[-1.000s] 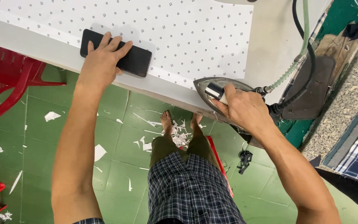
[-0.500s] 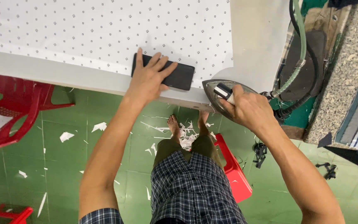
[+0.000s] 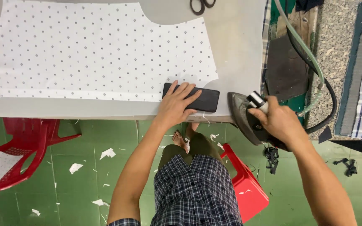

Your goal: The person irons a white patterned fabric piece on a work table using a steam iron, repeatedly smoothing and pressing different sections. They also use scissors to trim the fabric edges and a black rectangular object to hold the fabric in place during ironing.

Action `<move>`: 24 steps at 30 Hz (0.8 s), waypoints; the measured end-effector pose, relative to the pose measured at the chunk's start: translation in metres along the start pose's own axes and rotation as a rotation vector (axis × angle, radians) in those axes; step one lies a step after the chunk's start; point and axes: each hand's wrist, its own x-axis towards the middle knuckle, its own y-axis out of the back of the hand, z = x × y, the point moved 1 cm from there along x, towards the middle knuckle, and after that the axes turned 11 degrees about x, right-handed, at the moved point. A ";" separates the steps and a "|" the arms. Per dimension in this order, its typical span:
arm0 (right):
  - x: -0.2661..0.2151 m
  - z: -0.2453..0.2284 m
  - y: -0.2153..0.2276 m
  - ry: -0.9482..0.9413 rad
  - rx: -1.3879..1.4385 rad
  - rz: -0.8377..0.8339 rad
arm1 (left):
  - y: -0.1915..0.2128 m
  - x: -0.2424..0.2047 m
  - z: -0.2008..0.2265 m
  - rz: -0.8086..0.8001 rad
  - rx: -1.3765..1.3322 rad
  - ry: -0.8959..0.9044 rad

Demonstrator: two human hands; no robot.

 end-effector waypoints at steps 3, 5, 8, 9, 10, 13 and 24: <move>0.027 0.030 0.029 -0.180 0.152 -0.035 | 0.009 0.002 0.003 0.036 0.145 -0.078; 0.037 0.036 0.049 -0.247 0.262 0.074 | 0.007 0.001 0.004 0.014 0.128 -0.055; 0.079 0.065 0.062 -0.254 0.364 0.214 | 0.011 0.003 0.005 0.024 0.155 -0.058; 0.095 0.079 0.059 -0.254 0.366 0.215 | 0.009 0.002 0.005 0.025 0.156 -0.060; 0.112 0.092 0.057 -0.230 0.383 0.262 | 0.008 0.002 0.005 0.047 0.137 -0.060; 0.135 0.116 0.052 -0.132 0.434 0.380 | 0.007 0.004 0.004 0.048 0.132 -0.057; 0.078 0.096 -0.010 0.306 -0.740 1.010 | -0.003 0.012 0.017 0.000 0.193 -0.009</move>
